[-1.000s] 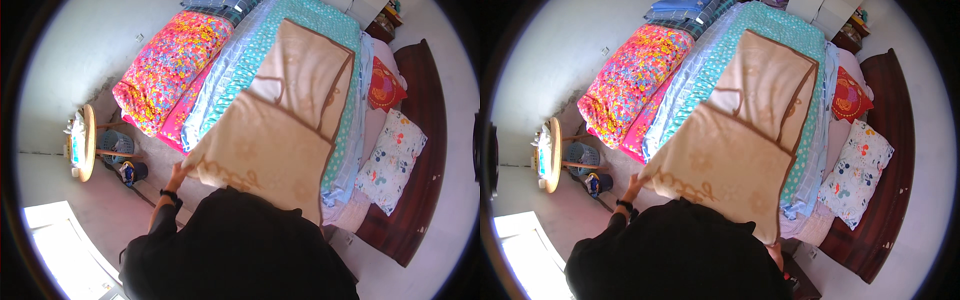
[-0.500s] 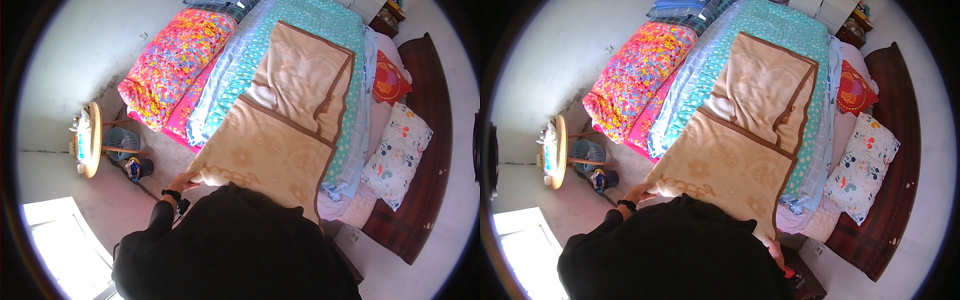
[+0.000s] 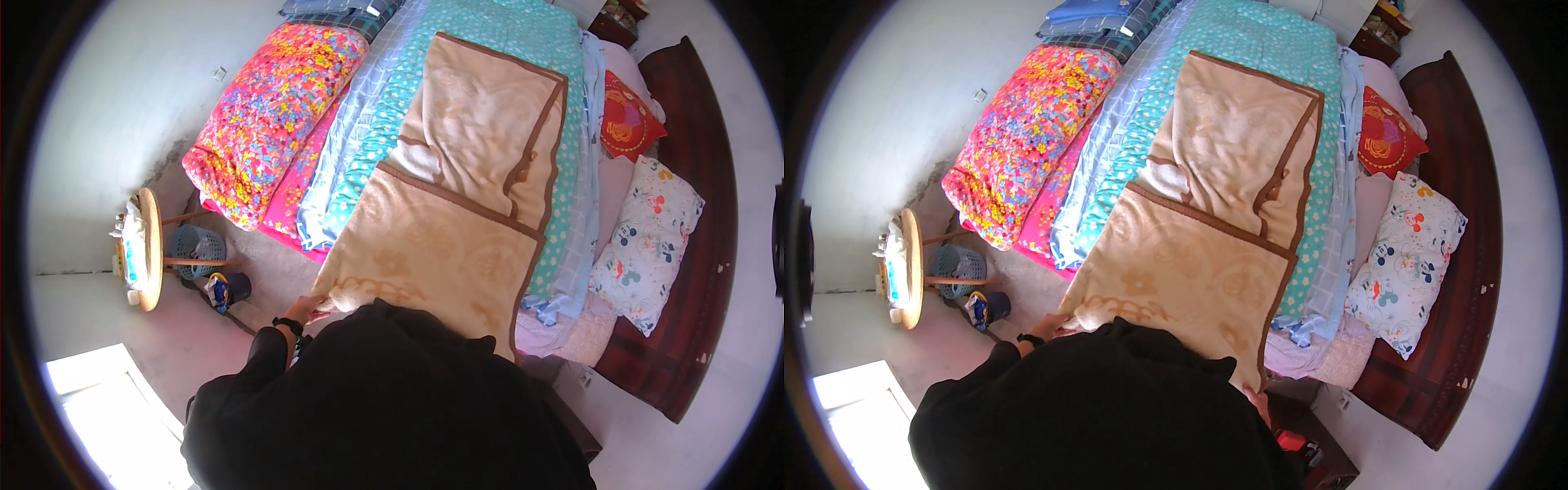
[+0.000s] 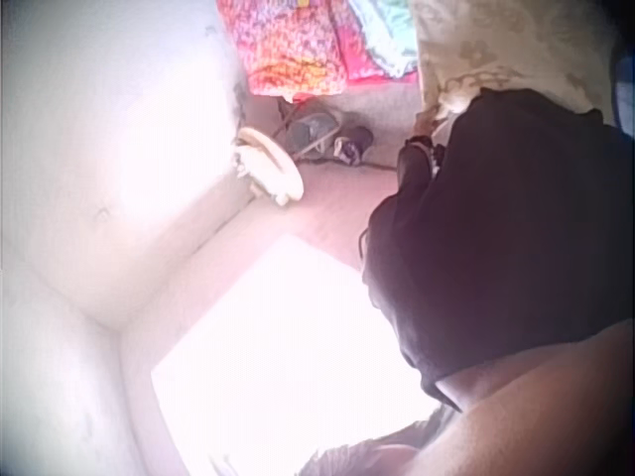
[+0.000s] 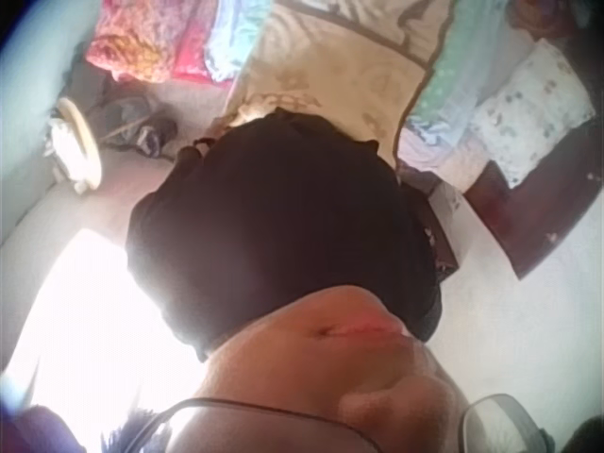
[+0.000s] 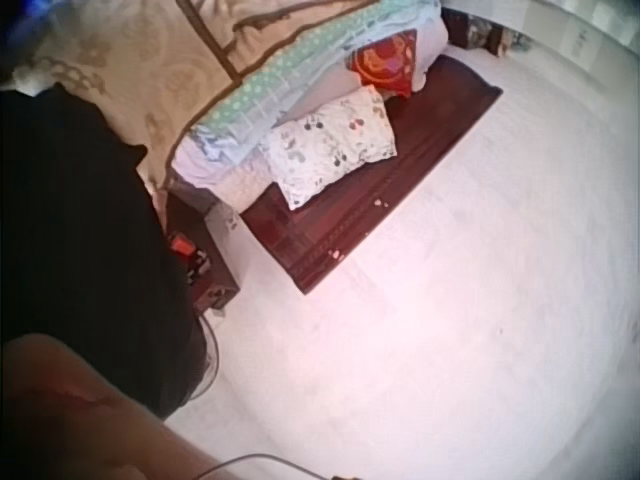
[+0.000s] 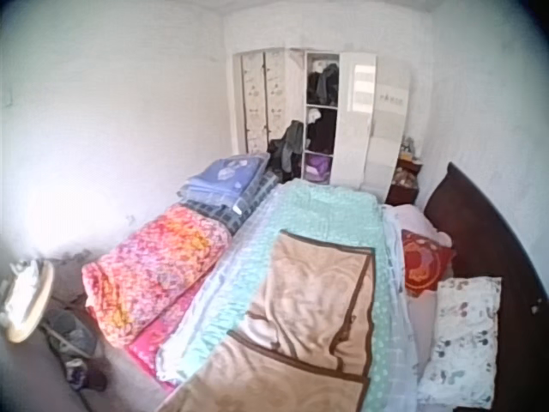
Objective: The person folds a series of blankets and a bedsheet on a bed, handling each item one at a time and smoothing them by hand before placing them in a stack.
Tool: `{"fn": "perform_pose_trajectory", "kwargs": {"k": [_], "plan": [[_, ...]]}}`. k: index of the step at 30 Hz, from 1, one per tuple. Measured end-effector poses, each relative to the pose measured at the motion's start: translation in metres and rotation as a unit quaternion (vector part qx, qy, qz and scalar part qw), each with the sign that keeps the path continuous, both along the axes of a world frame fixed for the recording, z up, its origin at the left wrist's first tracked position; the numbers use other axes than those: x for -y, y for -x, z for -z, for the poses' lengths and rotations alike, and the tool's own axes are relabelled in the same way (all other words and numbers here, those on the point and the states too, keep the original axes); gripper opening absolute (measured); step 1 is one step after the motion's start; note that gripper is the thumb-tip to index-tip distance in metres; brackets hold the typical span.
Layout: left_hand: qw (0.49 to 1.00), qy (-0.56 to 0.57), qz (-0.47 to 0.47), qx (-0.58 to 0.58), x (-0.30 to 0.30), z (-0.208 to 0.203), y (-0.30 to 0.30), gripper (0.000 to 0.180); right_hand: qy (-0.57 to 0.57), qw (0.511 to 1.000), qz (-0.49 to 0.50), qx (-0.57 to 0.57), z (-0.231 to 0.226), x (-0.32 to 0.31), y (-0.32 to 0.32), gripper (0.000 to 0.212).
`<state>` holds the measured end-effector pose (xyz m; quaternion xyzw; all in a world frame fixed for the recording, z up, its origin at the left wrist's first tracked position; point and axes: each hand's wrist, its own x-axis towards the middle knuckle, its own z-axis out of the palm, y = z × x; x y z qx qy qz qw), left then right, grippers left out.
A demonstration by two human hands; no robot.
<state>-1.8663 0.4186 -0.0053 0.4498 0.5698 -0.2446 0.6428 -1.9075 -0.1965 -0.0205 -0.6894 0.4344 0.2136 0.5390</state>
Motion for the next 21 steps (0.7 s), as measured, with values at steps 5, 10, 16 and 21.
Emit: {"fn": "perform_pose_trajectory", "kwargs": {"k": [5,10,16,21], "plan": [[0.993,-0.019,0.093,0.07,-0.011,0.011,0.009,0.034,0.029,0.997,-0.052,-0.038,0.007,0.007,0.006,0.041],[0.996,-0.01,0.084,0.01,0.001,-0.011,-0.02,0.034,0.069,0.983,-0.149,-0.082,0.019,0.012,0.007,0.041],[0.943,-0.096,0.316,-0.042,0.017,-0.015,-0.083,0.035,0.184,0.848,-0.498,0.0,0.06,0.003,-0.072,0.042],[0.418,-0.5,0.718,0.246,-0.009,0.015,-0.297,0.029,0.266,0.772,-0.485,0.312,0.049,0.01,-0.348,0.031]]}}
